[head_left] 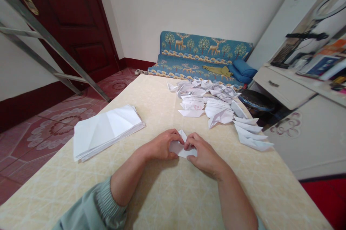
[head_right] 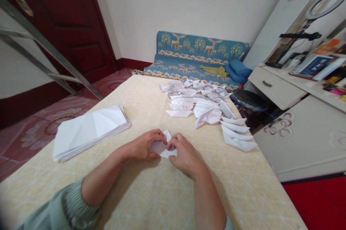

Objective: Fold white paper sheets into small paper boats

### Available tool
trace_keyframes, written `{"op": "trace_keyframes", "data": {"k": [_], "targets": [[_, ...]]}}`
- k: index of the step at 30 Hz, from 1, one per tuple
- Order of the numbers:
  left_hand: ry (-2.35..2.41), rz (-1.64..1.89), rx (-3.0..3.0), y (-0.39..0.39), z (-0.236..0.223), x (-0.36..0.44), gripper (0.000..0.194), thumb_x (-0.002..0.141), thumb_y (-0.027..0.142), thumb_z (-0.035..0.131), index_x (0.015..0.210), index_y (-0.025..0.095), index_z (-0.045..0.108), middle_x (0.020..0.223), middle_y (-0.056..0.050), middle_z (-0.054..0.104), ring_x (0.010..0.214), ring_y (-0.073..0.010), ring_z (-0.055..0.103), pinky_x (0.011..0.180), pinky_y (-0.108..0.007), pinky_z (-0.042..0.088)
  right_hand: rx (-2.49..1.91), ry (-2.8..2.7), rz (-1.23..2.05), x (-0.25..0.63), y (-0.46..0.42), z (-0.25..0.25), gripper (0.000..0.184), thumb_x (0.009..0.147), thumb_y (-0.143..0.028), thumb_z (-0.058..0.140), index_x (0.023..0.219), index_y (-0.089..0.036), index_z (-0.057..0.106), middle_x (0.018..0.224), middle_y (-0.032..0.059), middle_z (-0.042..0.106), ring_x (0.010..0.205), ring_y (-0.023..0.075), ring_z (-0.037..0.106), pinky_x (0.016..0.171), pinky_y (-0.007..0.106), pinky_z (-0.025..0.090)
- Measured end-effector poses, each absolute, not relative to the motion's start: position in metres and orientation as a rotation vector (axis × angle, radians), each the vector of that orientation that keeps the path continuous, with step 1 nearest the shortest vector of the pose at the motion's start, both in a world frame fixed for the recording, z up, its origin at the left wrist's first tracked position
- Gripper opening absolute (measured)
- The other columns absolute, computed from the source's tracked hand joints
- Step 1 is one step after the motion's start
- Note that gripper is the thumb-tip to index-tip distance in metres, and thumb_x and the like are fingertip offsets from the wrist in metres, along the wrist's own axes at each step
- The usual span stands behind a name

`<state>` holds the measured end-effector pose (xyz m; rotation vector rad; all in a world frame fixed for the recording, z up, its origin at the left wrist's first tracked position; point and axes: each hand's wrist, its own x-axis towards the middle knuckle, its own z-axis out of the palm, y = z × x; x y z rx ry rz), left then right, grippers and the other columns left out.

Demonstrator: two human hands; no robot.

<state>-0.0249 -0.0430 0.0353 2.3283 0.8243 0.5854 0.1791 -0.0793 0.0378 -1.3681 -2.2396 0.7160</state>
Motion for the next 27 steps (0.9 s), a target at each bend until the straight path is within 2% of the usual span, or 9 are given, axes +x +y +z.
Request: {"op": "trace_keyframes", "data": {"k": [11,20,27], "targets": [[0.805,0.598,2.357,-0.0437,0.0364,-0.0263,0.041,0.058,0.013,0.064,0.099,0.019,0.063,0.098,-0.005,0.055,0.091,-0.0190,0.054,0.083,-0.029,0.043,-1.352,-2.260,0.640,0.1756,-0.0803,0.0395,0.032,0.059,-0.003,0.059,0.085,-0.023,0.058,0.097,0.0000,0.051,0.092,0.0162,0.051,0.081,0.026,0.039],[0.770,0.579,2.346,-0.0437,0.0374,-0.0276,0.045,0.056,0.014,0.067,0.101,0.019,0.063,0.101,-0.005,0.055,0.091,-0.0196,0.054,0.082,-0.029,0.043,-1.331,-2.172,0.674,0.1757,-0.0779,0.0395,0.020,0.064,-0.004,0.054,0.073,-0.021,0.061,0.089,0.0005,0.056,0.079,0.0143,0.054,0.073,0.024,0.040],[0.818,0.589,2.325,-0.0444,0.0382,-0.0261,0.042,0.057,0.014,0.066,0.099,0.019,0.064,0.100,-0.006,0.057,0.091,-0.0197,0.054,0.082,-0.029,0.044,-1.366,-2.106,0.658,0.1761,-0.0718,0.0349,0.018,0.064,-0.002,0.048,0.062,-0.018,0.057,0.076,0.0003,0.058,0.068,0.0123,0.053,0.063,0.022,0.039]]}}
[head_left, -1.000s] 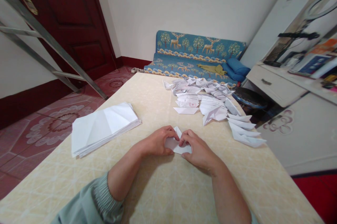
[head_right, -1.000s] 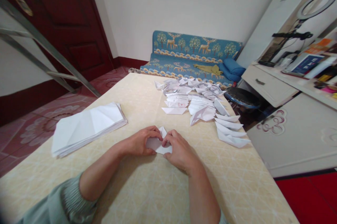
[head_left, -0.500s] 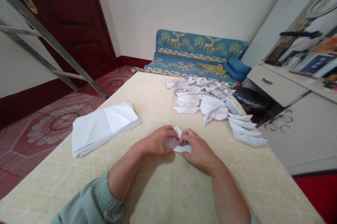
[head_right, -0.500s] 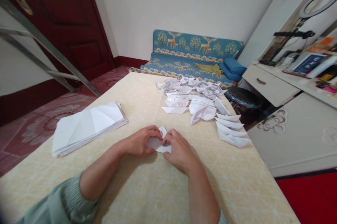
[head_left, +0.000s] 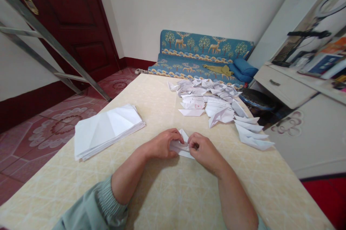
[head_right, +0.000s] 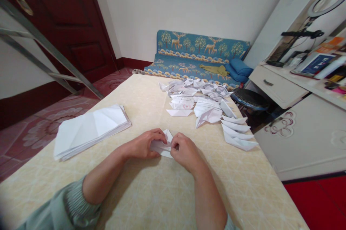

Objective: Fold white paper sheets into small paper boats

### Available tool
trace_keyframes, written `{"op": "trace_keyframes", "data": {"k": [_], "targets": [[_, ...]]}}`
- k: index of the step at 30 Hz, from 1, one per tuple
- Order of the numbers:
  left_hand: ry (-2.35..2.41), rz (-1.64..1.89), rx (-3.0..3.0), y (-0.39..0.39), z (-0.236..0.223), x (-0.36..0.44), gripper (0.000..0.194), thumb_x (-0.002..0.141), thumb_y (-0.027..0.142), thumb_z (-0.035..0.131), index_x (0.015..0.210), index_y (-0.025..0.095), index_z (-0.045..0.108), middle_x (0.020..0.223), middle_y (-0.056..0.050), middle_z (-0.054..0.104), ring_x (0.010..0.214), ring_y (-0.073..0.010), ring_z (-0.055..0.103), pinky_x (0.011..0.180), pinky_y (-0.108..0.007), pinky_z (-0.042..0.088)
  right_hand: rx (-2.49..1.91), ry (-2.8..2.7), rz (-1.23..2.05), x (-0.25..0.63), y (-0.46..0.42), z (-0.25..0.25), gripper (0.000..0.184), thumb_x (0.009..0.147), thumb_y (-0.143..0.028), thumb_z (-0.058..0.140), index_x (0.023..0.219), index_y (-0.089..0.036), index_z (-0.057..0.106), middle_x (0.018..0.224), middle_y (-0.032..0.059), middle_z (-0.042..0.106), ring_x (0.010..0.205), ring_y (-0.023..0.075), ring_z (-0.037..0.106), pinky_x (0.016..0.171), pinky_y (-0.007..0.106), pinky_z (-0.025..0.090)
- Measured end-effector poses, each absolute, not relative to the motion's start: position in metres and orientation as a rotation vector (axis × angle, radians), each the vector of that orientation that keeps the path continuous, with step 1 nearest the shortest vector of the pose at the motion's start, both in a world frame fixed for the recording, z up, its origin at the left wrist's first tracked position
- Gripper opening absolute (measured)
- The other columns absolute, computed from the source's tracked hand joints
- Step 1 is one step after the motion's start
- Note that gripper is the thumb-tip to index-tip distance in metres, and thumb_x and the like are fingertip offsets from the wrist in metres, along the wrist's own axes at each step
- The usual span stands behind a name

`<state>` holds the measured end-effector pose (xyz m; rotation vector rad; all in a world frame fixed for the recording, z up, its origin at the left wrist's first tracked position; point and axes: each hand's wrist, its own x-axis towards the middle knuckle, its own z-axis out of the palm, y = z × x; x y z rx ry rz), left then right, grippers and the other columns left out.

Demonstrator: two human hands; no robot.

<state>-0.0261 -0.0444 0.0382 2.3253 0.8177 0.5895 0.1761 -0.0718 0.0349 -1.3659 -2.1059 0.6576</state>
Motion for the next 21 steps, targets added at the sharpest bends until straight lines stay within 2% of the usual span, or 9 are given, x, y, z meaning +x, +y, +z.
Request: {"op": "trace_keyframes", "data": {"k": [7,13,17,21], "targets": [[0.895,0.575,2.332,-0.039,0.032,-0.031,0.035,0.061,0.005,0.056,0.090,0.019,0.069,0.090,-0.004,0.062,0.083,-0.0169,0.057,0.077,-0.026,0.043,-1.425,-2.098,0.634,0.178,-0.071,0.034,0.017,0.064,-0.002,0.048,0.062,-0.018,0.055,0.071,-0.0007,0.055,0.065,0.0122,0.051,0.062,0.022,0.038],[0.991,0.523,2.317,-0.035,0.031,-0.035,0.021,0.068,0.012,0.058,0.082,0.022,0.072,0.082,-0.002,0.064,0.072,-0.0137,0.058,0.066,-0.021,0.041,-1.367,-2.155,0.755,0.183,-0.072,0.032,0.019,0.059,-0.006,0.060,0.072,-0.020,0.060,0.084,-0.0011,0.055,0.075,0.0132,0.053,0.066,0.023,0.039],[1.087,0.482,2.358,-0.034,0.033,-0.036,0.015,0.070,0.019,0.060,0.080,0.023,0.071,0.081,-0.001,0.066,0.071,-0.0142,0.058,0.063,-0.021,0.039,-1.451,-2.104,0.715,0.188,-0.067,0.028,0.011,0.063,-0.008,0.060,0.064,-0.018,0.057,0.077,-0.0014,0.055,0.068,0.0123,0.052,0.062,0.022,0.037],[1.206,0.455,2.399,-0.034,0.032,-0.036,0.014,0.073,0.028,0.060,0.081,0.024,0.070,0.081,-0.001,0.067,0.073,-0.0158,0.059,0.062,-0.022,0.037,-1.498,-2.092,0.622,0.192,-0.063,0.027,0.007,0.067,-0.012,0.060,0.065,-0.019,0.058,0.071,-0.0014,0.056,0.066,0.0131,0.051,0.060,0.023,0.035]]}}
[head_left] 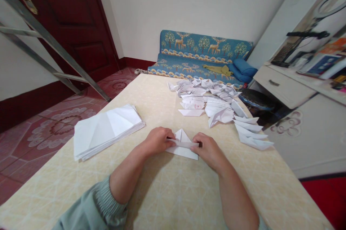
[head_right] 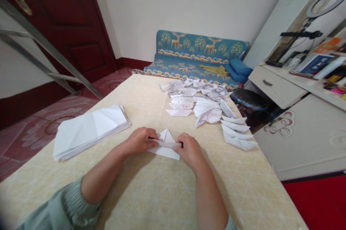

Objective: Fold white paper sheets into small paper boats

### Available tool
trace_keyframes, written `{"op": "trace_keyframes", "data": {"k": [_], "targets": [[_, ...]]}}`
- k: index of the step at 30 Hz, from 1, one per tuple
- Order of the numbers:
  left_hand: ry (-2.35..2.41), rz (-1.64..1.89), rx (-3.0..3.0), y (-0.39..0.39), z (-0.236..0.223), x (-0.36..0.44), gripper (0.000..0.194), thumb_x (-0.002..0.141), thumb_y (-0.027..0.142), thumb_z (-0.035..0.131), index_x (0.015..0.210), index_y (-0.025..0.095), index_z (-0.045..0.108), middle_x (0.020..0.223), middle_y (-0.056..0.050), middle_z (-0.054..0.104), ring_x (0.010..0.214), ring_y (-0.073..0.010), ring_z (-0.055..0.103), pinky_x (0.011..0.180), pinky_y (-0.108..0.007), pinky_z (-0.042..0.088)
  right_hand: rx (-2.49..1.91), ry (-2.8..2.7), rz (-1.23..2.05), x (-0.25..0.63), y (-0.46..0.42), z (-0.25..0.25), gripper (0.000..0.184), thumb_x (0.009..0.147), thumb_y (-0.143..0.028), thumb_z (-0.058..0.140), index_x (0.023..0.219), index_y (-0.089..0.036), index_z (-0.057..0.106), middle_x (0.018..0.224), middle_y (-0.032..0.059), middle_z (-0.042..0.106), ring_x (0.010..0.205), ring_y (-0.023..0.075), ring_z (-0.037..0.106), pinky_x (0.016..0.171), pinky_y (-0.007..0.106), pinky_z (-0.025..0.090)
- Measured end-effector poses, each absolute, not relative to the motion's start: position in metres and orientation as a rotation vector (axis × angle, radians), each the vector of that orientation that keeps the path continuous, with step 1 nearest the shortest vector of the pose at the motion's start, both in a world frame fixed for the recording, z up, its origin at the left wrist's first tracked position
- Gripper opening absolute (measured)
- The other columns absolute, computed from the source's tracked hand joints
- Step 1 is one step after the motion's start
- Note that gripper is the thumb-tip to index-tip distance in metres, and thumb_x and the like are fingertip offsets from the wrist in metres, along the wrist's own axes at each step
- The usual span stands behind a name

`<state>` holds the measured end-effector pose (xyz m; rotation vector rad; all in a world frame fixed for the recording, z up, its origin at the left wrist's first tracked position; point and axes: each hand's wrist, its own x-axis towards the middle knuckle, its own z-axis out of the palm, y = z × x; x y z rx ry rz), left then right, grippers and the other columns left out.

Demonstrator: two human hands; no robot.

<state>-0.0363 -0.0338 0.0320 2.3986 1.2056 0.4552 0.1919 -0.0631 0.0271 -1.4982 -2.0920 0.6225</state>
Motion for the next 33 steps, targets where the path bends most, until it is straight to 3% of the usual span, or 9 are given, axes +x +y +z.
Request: {"op": "trace_keyframes", "data": {"k": [8,11,17,21,27,33], "targets": [[1.254,0.448,2.394,-0.035,0.032,-0.035,0.016,0.071,0.029,0.062,0.086,0.025,0.067,0.081,0.001,0.068,0.074,-0.0164,0.060,0.063,-0.023,0.036,-1.562,-2.087,0.576,0.192,-0.064,0.028,0.010,0.069,-0.019,0.062,0.061,-0.019,0.057,0.068,-0.0011,0.055,0.064,0.0134,0.051,0.058,0.023,0.034],[1.250,0.440,2.371,-0.038,0.034,-0.033,0.031,0.066,0.026,0.066,0.097,0.029,0.063,0.077,0.003,0.067,0.070,-0.0151,0.059,0.061,-0.022,0.035,-1.567,-2.103,0.561,0.188,-0.066,0.030,0.008,0.065,-0.015,0.065,0.069,-0.020,0.060,0.073,-0.0021,0.057,0.067,0.0134,0.052,0.059,0.023,0.035],[1.271,0.452,2.377,-0.041,0.036,-0.032,0.049,0.064,0.022,0.066,0.111,0.030,0.056,0.079,0.003,0.066,0.071,-0.0154,0.059,0.061,-0.022,0.035,-1.451,-2.206,0.575,0.178,-0.071,0.032,0.029,0.067,-0.014,0.065,0.093,-0.026,0.065,0.084,-0.0008,0.059,0.079,0.0159,0.054,0.068,0.024,0.037],[1.214,0.410,2.409,-0.040,0.037,-0.032,0.034,0.067,0.024,0.064,0.101,0.030,0.064,0.083,0.002,0.066,0.073,-0.0146,0.058,0.063,-0.022,0.036,-1.432,-2.207,0.649,0.175,-0.071,0.030,0.025,0.071,-0.015,0.062,0.092,-0.027,0.068,0.083,0.0002,0.060,0.079,0.0159,0.055,0.069,0.024,0.037],[1.263,0.407,2.419,-0.040,0.034,-0.029,0.020,0.072,0.029,0.060,0.089,0.028,0.069,0.089,0.001,0.066,0.079,-0.0161,0.059,0.064,-0.023,0.035,-1.552,-2.120,0.716,0.173,-0.069,0.032,0.010,0.074,-0.021,0.060,0.073,-0.022,0.070,0.077,0.0009,0.062,0.071,0.0143,0.055,0.064,0.023,0.036],[1.437,0.367,2.382,-0.039,0.030,-0.026,0.021,0.075,0.036,0.056,0.085,0.025,0.070,0.086,-0.002,0.069,0.080,-0.0194,0.060,0.064,-0.026,0.034,-1.699,-2.008,0.587,0.170,-0.066,0.027,0.012,0.075,-0.028,0.060,0.071,-0.022,0.069,0.074,0.0003,0.065,0.067,0.0141,0.056,0.060,0.023,0.034]]}}
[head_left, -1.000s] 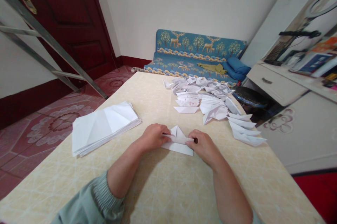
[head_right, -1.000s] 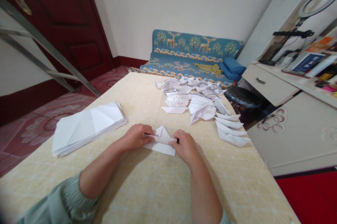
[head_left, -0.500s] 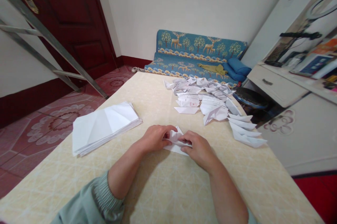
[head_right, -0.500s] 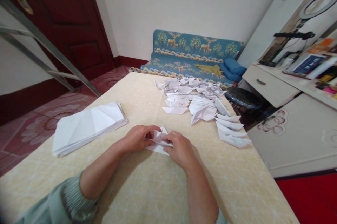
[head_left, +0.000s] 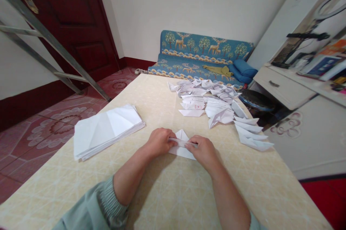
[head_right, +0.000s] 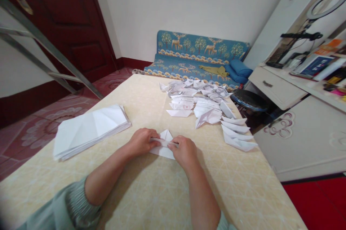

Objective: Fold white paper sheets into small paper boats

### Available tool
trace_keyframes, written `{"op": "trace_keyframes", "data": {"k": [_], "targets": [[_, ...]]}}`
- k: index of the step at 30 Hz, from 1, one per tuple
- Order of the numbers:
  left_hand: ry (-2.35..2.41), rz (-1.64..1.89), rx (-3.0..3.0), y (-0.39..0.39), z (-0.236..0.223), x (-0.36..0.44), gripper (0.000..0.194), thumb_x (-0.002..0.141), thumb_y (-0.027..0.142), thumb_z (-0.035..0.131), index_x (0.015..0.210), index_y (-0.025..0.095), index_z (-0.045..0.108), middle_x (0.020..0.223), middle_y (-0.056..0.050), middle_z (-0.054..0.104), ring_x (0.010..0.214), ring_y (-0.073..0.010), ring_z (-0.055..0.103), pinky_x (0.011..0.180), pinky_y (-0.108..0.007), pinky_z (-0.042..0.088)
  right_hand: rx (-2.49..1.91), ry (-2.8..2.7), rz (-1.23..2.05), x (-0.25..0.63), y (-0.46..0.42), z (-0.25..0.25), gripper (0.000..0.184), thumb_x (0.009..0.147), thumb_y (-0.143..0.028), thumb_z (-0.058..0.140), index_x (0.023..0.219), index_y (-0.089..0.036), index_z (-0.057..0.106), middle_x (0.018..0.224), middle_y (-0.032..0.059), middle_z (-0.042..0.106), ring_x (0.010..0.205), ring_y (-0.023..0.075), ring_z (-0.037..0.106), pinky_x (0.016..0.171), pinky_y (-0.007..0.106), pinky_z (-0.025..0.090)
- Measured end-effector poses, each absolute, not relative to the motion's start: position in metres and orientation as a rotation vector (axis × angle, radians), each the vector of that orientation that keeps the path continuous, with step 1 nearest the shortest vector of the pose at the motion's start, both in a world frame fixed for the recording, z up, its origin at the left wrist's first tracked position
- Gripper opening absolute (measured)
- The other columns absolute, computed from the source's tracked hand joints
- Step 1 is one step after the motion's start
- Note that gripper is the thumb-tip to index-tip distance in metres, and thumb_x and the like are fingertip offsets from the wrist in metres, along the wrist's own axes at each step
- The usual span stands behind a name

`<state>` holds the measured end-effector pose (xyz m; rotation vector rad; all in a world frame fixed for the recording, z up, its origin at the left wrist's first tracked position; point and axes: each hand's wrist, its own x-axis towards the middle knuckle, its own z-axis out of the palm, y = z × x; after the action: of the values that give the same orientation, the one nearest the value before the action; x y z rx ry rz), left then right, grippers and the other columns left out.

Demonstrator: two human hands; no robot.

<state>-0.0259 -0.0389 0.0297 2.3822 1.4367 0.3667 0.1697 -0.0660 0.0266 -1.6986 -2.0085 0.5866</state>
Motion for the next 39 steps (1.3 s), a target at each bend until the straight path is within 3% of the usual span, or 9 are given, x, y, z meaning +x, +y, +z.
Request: {"op": "trace_keyframes", "data": {"k": [15,21,25,31,39], "targets": [[1.545,0.389,2.326,-0.035,0.022,-0.023,0.023,0.072,0.039,0.058,0.090,0.029,0.068,0.088,-0.001,0.070,0.083,-0.0217,0.061,0.066,-0.028,0.036,-1.914,-1.878,0.391,0.163,-0.066,0.023,0.009,0.065,-0.029,0.068,0.067,-0.021,0.063,0.077,0.0003,0.063,0.068,0.0137,0.056,0.058,0.023,0.032],[1.627,0.515,2.229,-0.035,0.021,-0.025,0.031,0.061,0.042,0.069,0.086,0.025,0.062,0.091,0.000,0.065,0.081,-0.0179,0.059,0.065,-0.025,0.038,-1.980,-1.871,0.291,0.161,-0.067,0.020,0.012,0.065,-0.031,0.069,0.065,-0.021,0.062,0.079,-0.0001,0.060,0.068,0.0132,0.055,0.056,0.023,0.031],[1.706,0.535,2.192,-0.035,0.020,-0.027,0.045,0.055,0.049,0.072,0.090,0.025,0.059,0.090,0.000,0.064,0.079,-0.0184,0.059,0.064,-0.025,0.039,-2.041,-1.867,0.239,0.159,-0.067,0.023,0.017,0.063,-0.033,0.071,0.072,-0.023,0.060,0.077,-0.0014,0.062,0.068,0.0146,0.057,0.055,0.024,0.031],[1.710,0.451,2.174,-0.034,0.022,-0.028,0.042,0.056,0.052,0.071,0.088,0.026,0.063,0.090,-0.001,0.067,0.085,-0.0207,0.060,0.068,-0.027,0.040,-2.079,-1.851,0.298,0.162,-0.065,0.023,0.027,0.061,-0.037,0.072,0.084,-0.026,0.062,0.083,-0.0010,0.068,0.075,0.0182,0.061,0.057,0.025,0.031],[1.569,0.617,2.127,-0.033,0.024,-0.031,0.036,0.058,0.051,0.069,0.079,0.021,0.069,0.080,-0.002,0.067,0.075,-0.0181,0.059,0.062,-0.024,0.038,-1.879,-1.772,0.449,0.170,-0.065,0.022,0.014,0.066,-0.034,0.063,0.063,-0.021,0.060,0.064,-0.0016,0.062,0.062,0.0153,0.056,0.055,0.023,0.032]]}}
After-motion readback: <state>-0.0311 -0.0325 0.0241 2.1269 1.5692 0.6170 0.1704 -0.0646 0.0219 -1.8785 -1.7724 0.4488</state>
